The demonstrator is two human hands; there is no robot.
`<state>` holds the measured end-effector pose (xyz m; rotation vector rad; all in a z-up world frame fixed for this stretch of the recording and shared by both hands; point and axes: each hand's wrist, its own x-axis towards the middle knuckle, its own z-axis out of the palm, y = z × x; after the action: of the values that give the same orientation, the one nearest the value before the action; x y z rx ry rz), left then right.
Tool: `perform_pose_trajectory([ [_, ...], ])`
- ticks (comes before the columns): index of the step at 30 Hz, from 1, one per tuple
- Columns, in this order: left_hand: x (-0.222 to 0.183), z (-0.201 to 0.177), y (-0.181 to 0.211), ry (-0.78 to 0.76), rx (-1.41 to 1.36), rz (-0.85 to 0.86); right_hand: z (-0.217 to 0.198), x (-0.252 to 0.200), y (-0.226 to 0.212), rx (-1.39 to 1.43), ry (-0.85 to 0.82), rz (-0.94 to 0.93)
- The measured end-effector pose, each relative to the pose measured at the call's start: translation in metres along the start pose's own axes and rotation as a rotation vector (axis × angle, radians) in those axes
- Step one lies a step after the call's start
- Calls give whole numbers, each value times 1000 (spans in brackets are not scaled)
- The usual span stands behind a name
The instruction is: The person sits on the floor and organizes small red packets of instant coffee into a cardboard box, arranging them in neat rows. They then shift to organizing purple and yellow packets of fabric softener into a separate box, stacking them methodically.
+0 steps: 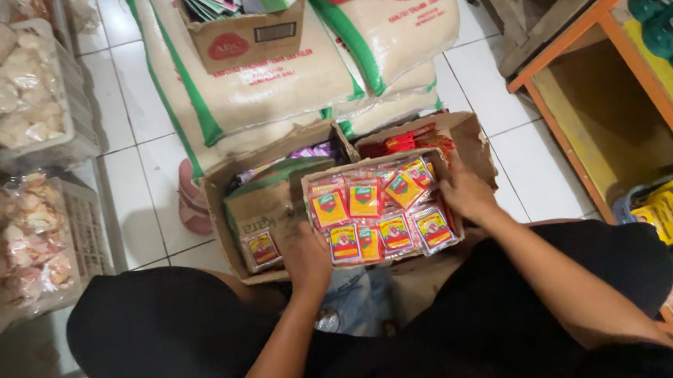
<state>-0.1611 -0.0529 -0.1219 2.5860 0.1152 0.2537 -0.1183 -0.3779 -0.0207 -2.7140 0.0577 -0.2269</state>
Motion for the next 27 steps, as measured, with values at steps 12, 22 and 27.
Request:
perform_pose_trajectory([
  [12, 5, 5, -5, -103, 18, 36, 32, -27, -34, -233, -280, -500],
  [22, 5, -4, -1, -38, -113, 64, 44, -35, -75, -423, -231, -332],
  [27, 4, -5, 3, -13, -69, 58, 55, -33, -106, -251, -443, -595],
])
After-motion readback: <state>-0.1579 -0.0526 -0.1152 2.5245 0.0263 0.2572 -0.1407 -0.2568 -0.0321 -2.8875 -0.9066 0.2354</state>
